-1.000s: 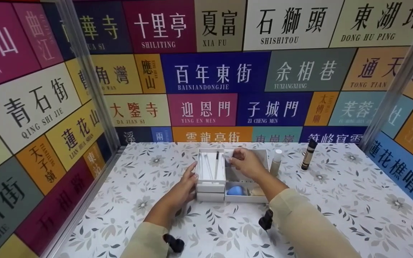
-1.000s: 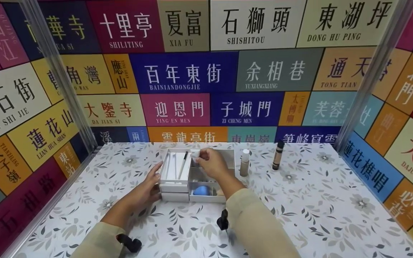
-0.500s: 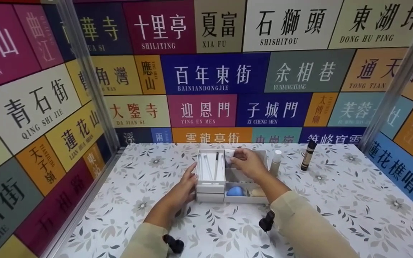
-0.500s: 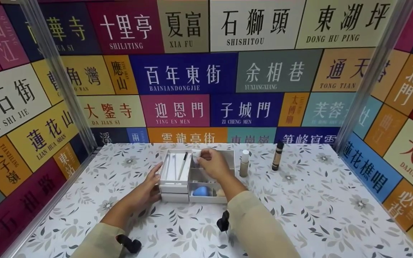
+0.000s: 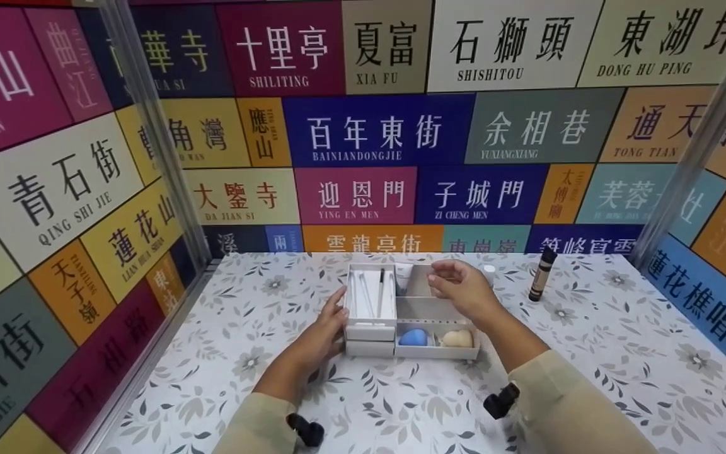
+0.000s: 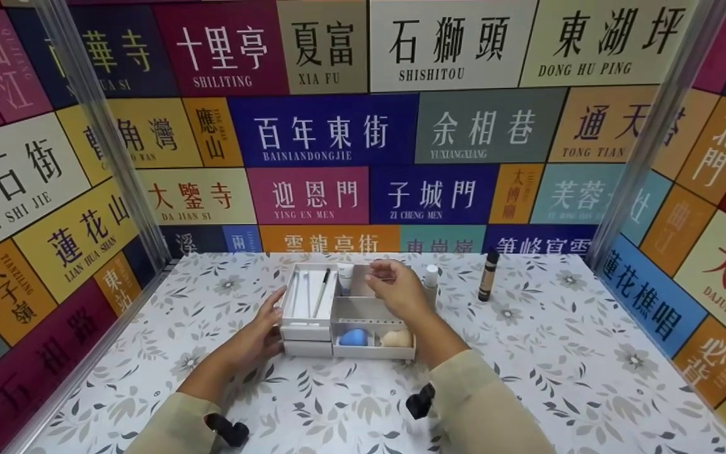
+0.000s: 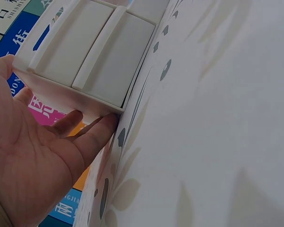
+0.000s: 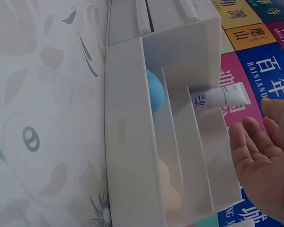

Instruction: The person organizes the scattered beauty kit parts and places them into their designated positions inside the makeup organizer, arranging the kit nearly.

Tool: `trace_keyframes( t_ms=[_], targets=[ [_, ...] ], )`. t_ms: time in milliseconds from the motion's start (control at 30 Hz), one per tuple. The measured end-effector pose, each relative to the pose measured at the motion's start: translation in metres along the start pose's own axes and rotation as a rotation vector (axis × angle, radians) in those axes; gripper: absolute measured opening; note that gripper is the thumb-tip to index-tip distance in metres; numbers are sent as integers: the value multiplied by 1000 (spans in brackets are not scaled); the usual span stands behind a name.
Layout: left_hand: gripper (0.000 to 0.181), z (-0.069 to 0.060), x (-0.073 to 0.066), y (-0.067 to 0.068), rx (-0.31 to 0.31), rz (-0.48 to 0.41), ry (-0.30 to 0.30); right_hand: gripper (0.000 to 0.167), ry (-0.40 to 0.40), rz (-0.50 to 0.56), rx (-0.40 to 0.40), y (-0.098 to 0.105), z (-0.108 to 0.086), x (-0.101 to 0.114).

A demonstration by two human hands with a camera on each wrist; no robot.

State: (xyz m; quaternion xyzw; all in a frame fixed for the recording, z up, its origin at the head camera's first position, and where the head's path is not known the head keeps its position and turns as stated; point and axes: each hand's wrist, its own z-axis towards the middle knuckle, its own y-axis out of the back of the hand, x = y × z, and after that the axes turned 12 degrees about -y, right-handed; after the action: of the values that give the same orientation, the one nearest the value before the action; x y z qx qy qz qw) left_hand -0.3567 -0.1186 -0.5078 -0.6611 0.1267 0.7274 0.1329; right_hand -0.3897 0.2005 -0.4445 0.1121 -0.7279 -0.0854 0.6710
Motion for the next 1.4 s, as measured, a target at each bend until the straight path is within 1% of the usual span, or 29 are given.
trace_keyframes(
  t_ms=[133, 267, 333, 433, 567, 733, 933, 1100, 1267, 1400],
  targets=[
    [64, 1, 3, -3, 0, -4, 1, 54, -2, -11, -16, 22, -14, -1],
    [63, 2, 3, -3, -3, 2, 6, 60, -6, -33, -42, 44, -24, -8],
    [63, 2, 2, -2, -4, 5, 9, 59, -5, -42, -65, 55, -28, -13],
    [63, 2, 2, -1, -2, 3, 13, 56, 23, -39, -103, 68, -35, -20],
    [62, 0, 1, 0, -1, 2, 14, 55, 18, -50, -144, 83, -41, -26],
    [61, -1, 0, 1, -9, 10, 23, 61, -2, -75, -177, 96, -42, -30],
    [63, -2, 2, 2, -4, 4, 10, 60, 3, -89, -194, 108, -40, -35],
    [62, -2, 4, 1, -12, 4, 5, 60, -18, -113, -232, 120, -38, -37],
    [63, -3, 2, 1, -13, 16, 2, 58, -64, -114, -273, 140, -33, -41],
    [63, -3, 0, 1, -11, 22, 2, 60, -108, -109, -295, 156, -27, -46]
  ],
)
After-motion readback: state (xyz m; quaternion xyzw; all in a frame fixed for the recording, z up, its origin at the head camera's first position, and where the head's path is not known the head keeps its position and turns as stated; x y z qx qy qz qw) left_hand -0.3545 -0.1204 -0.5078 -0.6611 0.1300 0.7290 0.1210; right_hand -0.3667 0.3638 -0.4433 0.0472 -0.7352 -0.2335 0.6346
